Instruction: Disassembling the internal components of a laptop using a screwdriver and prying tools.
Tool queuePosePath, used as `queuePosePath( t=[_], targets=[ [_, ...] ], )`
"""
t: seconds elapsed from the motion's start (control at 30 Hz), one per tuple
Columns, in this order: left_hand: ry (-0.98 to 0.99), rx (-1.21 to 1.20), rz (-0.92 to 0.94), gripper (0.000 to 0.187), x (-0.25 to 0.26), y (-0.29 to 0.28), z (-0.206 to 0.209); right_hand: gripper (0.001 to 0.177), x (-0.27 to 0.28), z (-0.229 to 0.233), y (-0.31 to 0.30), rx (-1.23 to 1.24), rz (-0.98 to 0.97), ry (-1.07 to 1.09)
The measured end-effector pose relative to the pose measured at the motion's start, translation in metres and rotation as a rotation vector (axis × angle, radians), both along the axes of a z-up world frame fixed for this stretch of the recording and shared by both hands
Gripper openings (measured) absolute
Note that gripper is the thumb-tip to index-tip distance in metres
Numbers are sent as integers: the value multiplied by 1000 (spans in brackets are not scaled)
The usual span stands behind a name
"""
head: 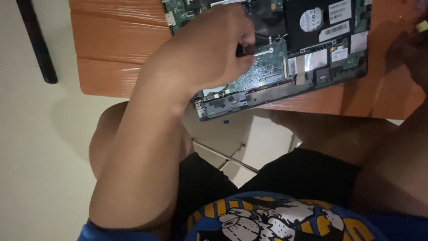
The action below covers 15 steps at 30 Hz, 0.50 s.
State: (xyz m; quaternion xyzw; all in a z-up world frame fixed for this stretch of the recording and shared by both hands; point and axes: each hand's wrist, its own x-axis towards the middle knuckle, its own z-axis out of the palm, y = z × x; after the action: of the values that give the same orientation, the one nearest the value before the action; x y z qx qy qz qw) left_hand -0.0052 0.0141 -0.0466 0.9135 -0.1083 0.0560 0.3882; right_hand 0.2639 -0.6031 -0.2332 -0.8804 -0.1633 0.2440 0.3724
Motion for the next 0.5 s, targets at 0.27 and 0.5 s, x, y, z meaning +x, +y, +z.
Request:
queuePosePath(
  t=[0.27,0.5],
  targets=[
    [6,26,28,12,1,-2,-1,9,-19,37,46,-215,173,-337],
    [69,32,37,12,1,-3,5,28,-32,61,80,-93,249,-347]
  ],
)
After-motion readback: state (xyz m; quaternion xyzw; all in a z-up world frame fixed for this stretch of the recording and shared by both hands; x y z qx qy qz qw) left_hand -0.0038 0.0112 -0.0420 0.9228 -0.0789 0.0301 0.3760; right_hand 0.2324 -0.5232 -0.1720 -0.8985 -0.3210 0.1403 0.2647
